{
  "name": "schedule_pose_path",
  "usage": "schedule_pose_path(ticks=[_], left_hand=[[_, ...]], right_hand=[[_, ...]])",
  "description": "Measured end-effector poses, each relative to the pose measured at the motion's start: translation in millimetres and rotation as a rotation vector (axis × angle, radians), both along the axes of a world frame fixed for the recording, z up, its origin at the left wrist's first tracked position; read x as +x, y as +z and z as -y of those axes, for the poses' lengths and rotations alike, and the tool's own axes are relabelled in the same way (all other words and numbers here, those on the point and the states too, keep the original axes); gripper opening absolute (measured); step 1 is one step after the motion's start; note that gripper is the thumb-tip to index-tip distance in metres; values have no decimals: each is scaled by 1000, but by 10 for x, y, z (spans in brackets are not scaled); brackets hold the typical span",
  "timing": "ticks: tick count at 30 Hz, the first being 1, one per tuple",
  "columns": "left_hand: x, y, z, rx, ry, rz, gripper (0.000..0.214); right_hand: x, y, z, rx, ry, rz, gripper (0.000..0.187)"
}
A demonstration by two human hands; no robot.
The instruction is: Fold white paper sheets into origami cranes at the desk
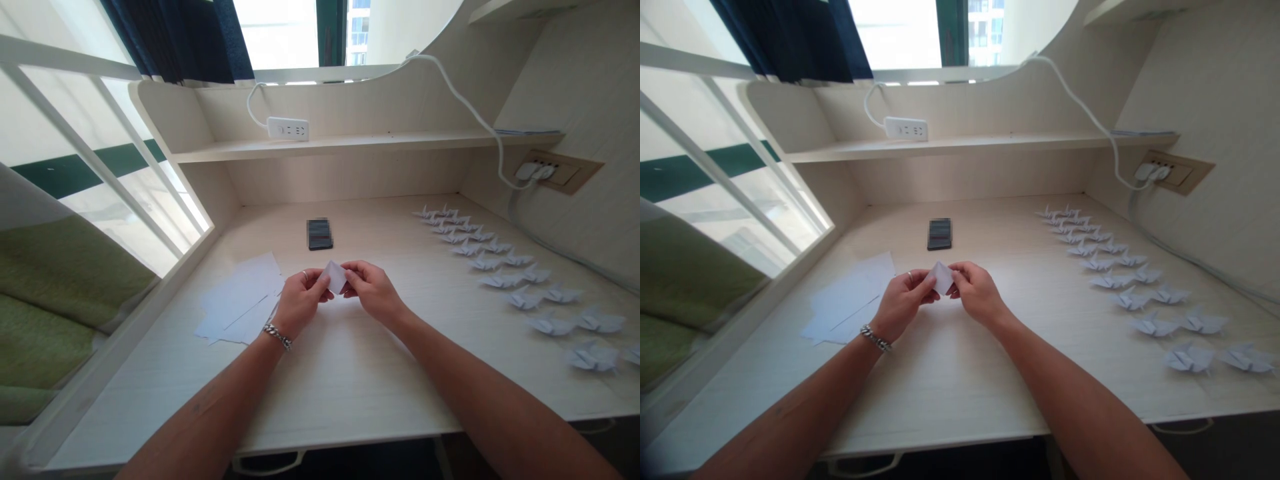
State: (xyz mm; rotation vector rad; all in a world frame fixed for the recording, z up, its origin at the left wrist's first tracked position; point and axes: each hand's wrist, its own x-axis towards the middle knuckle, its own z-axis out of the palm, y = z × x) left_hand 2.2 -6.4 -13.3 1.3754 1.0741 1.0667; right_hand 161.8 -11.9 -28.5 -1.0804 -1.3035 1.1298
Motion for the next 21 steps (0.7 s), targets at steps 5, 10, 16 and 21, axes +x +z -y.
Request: schedule_pose_path(ticks=[5, 10, 16, 21], left_hand=[[1, 24, 14, 15, -10, -50, 35], [-25, 36, 11, -59, -64, 21, 34], [-44, 45, -4, 36, -59, -65, 35], [-38, 63, 0, 86, -61, -78, 30]], right_hand=[[-24, 12, 38, 88, -49, 115, 27], [7, 84, 52, -114, 33, -92, 30], [29, 161, 81, -123, 83, -128, 31], [66, 170, 104, -178, 152, -169, 29]])
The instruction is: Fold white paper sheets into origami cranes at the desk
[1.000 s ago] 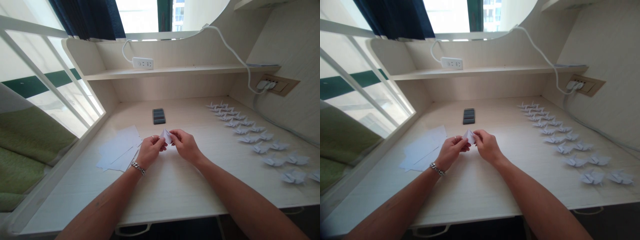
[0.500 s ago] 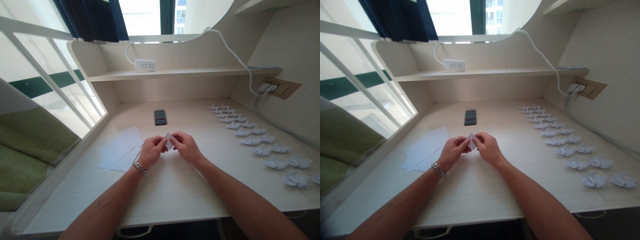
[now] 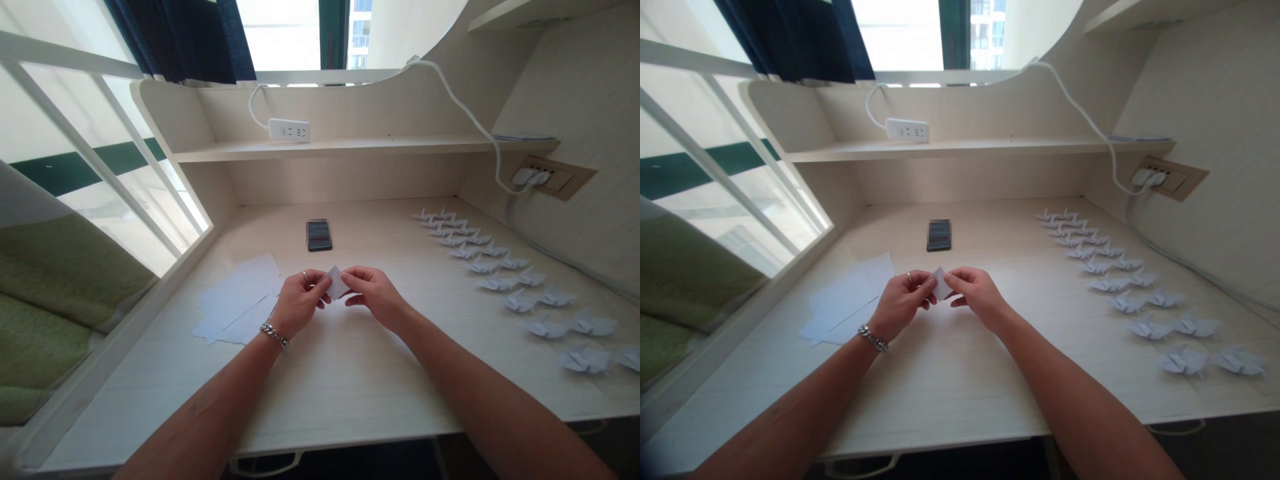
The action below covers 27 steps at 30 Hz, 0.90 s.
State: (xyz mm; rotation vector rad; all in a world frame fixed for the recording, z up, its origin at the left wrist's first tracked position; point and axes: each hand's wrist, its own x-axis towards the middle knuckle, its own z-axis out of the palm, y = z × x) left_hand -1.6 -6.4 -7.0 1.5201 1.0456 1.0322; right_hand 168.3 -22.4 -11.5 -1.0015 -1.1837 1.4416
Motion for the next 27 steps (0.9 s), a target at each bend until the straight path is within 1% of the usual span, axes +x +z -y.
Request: schedule_pose_path(ticks=[7, 14, 20, 27], left_hand=[[-5, 11, 19, 33, -14, 11, 26], [-15, 12, 36, 88, -11, -11, 26], [-26, -12, 32, 124, -26, -43, 27], [-9, 37, 66, 132, -2, -93, 26]], right_hand=[[24, 4, 14, 6, 48, -31, 30], [10, 45, 40, 28, 3, 26, 29], [8, 38, 31, 42, -6, 47, 29], [5, 38, 24, 59, -35, 63, 28]])
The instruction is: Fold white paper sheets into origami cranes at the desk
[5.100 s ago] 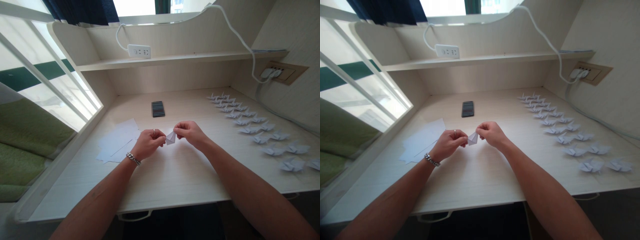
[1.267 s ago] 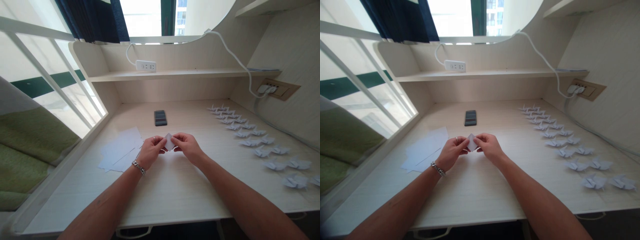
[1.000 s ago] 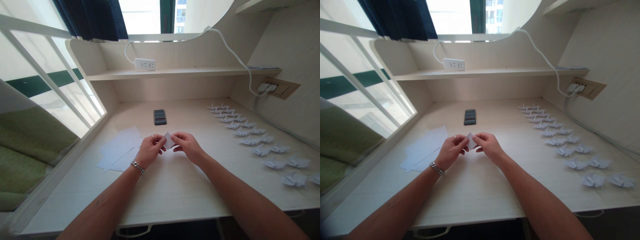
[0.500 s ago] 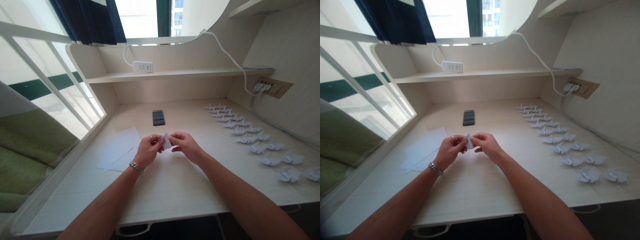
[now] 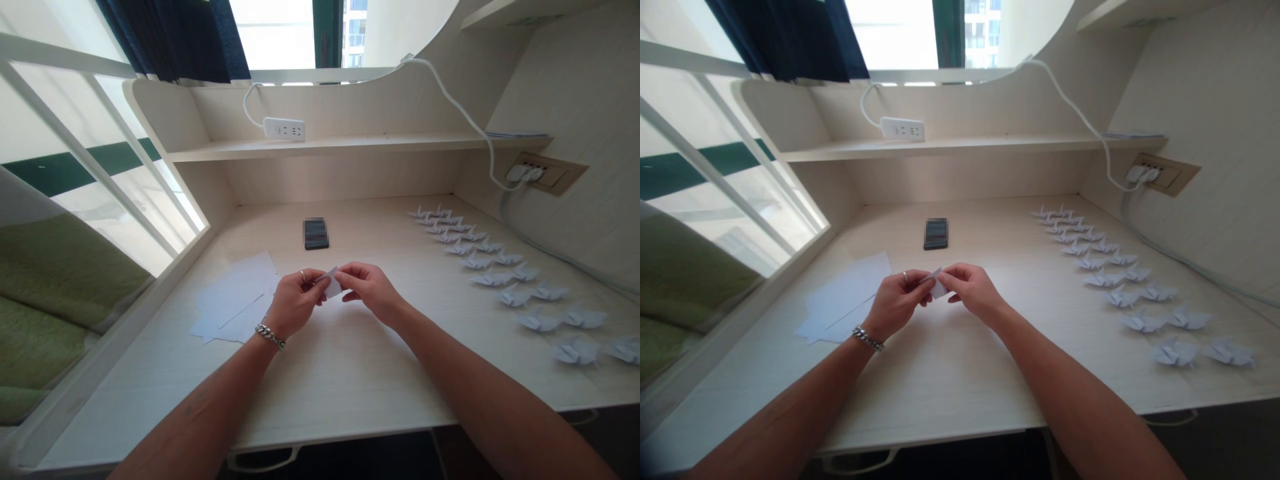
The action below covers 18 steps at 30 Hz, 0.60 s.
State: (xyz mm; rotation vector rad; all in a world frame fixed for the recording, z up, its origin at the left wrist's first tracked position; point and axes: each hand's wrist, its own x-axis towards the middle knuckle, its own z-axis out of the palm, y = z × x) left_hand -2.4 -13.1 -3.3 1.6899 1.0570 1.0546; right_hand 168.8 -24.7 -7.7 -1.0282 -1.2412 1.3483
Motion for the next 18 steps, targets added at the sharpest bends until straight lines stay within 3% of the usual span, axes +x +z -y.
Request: schedule_pose_path(ticks=[18], left_hand=[[-29, -20, -36, -50, -58, 108, 25]], right_hand=[[79, -24, -11, -50, 142, -136, 32]])
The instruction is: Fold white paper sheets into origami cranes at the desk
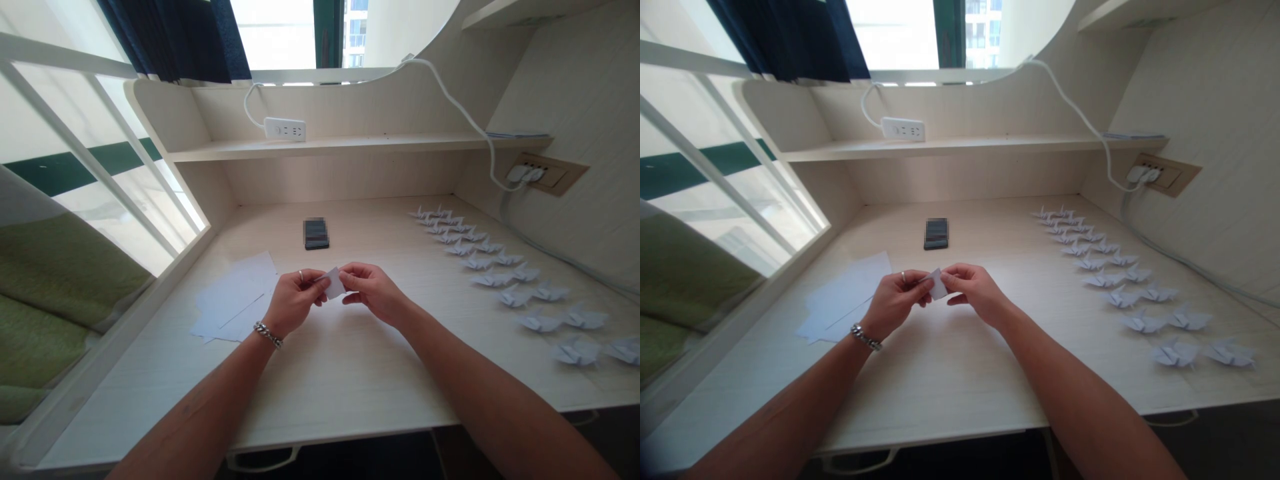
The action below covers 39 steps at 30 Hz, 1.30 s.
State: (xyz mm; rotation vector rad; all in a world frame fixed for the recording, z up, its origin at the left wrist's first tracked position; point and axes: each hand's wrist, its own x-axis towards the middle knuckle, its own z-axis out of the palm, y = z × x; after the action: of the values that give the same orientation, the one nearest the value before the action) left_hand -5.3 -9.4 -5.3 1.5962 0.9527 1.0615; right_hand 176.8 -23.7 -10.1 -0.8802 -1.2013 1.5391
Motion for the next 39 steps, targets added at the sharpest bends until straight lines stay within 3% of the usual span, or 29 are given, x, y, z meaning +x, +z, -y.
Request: schedule_pose_path(ticks=[7, 18, 39], left_hand=[[-11, 7, 1, 17, 6, -13, 22], [55, 9, 42, 101, 144, 140, 23], [65, -28, 47, 271, 170, 234, 6]], right_hand=[[4, 15, 11, -18, 19, -17, 29], [-11, 20, 15, -54, 33, -61, 30], [-29, 32, 29, -66, 83, -108, 28]])
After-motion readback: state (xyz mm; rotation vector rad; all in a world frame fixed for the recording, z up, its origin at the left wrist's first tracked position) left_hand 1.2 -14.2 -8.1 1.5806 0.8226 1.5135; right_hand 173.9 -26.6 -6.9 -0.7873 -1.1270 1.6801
